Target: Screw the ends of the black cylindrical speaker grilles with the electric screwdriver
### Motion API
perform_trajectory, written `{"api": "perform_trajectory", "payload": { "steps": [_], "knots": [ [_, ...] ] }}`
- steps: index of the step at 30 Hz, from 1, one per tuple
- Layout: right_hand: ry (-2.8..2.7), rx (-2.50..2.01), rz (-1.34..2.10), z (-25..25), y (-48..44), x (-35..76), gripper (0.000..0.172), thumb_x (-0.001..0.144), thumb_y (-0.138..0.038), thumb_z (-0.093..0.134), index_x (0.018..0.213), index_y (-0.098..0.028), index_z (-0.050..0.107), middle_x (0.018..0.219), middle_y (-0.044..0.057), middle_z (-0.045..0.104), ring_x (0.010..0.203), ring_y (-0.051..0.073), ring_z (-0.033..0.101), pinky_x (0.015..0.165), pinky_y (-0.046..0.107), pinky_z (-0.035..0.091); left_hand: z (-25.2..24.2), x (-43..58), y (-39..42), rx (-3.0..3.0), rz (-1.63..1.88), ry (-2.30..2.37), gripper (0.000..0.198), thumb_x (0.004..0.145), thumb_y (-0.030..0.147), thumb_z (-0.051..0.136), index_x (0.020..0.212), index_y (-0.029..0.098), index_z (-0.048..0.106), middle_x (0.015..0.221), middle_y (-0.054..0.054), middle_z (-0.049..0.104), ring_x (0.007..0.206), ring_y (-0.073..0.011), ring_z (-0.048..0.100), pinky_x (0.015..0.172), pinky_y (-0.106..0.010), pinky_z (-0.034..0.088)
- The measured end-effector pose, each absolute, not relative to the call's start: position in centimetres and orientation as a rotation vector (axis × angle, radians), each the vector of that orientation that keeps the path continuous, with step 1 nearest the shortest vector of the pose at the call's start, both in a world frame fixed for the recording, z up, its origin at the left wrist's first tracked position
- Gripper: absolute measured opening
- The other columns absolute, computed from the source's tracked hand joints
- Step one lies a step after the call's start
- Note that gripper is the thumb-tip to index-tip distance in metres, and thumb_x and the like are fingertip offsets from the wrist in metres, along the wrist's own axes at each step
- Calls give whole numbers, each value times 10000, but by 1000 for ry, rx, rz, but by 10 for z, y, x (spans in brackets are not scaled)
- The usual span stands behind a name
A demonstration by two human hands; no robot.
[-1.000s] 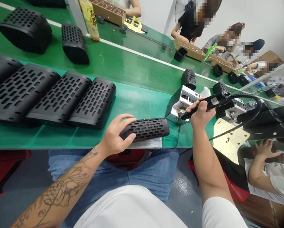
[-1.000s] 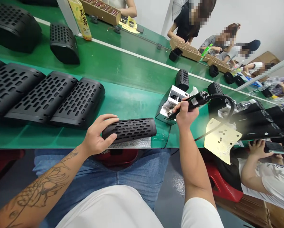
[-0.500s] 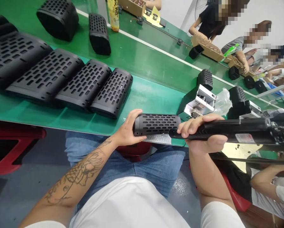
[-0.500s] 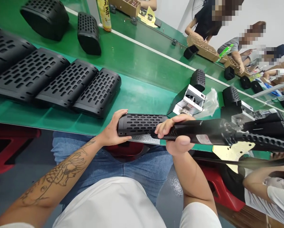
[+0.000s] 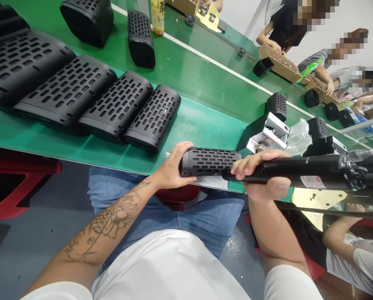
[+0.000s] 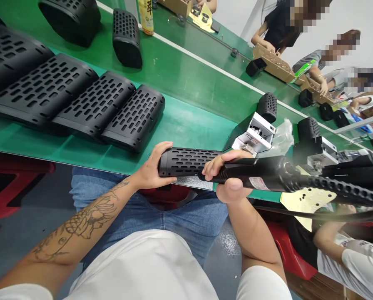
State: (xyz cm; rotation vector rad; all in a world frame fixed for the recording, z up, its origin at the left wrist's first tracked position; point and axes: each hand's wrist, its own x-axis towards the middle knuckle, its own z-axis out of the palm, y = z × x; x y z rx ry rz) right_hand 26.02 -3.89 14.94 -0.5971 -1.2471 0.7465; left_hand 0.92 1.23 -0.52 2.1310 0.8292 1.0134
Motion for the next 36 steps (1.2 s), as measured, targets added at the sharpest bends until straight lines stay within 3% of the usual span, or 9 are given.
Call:
{"api": "perform_trajectory", "payload": {
  "steps": [15, 21, 28, 32, 36],
  "knots": [
    [-1342, -602, 966, 151, -31, 252, 457, 876, -607, 1029, 851, -274, 716, 546, -85, 652, 355, 124, 556, 422, 258, 566, -15, 8, 19, 2170, 1084, 737, 1235, 851, 449, 1056, 1843, 307, 333, 1768, -218, 516, 1689, -493, 558, 1405, -672, 536],
    [-1360, -564, 1037, 149, -26, 254, 393, 899, -547, 1034, 886, -269, 756, 575, -74, 680, 389, 123, 587, 455, 256, 583, -15, 9, 19, 2169, 1097, 741, 1185, 860, 476, 1044, 1814, 300, 364, 1740, -214, 539, 1662, -486, 585, 1376, -658, 565],
    [-1419, -603, 1053, 146, -25, 257, 441, 880, -589, 1038, 906, -275, 729, 573, -79, 677, 403, 126, 576, 468, 273, 582, -14, 7, 20, 2171, 1066, 769, 1191, 870, 530, 1037, 1824, 291, 364, 1750, -216, 546, 1662, -485, 594, 1344, -640, 602],
    [-1443, -664, 1053, 147, -33, 257, 454, 878, -617, 1031, 942, -273, 742, 610, -62, 702, 443, 149, 623, 478, 300, 588, -16, 5, 20, 2179, 1086, 777, 1225, 865, 573, 1047, 1841, 284, 365, 1763, -223, 549, 1667, -487, 597, 1383, -667, 563],
    [-1306, -756, 751, 162, -20, 293, 474, 976, -741, 896, 1017, -300, 726, 602, -96, 606, 412, 146, 576, 469, 319, 581, -20, 5, 20, 2191, 1053, 843, 1282, 879, 583, 1042, 1879, 285, 298, 1778, -232, 543, 1666, -483, 602, 1392, -688, 550]
  ]
}}
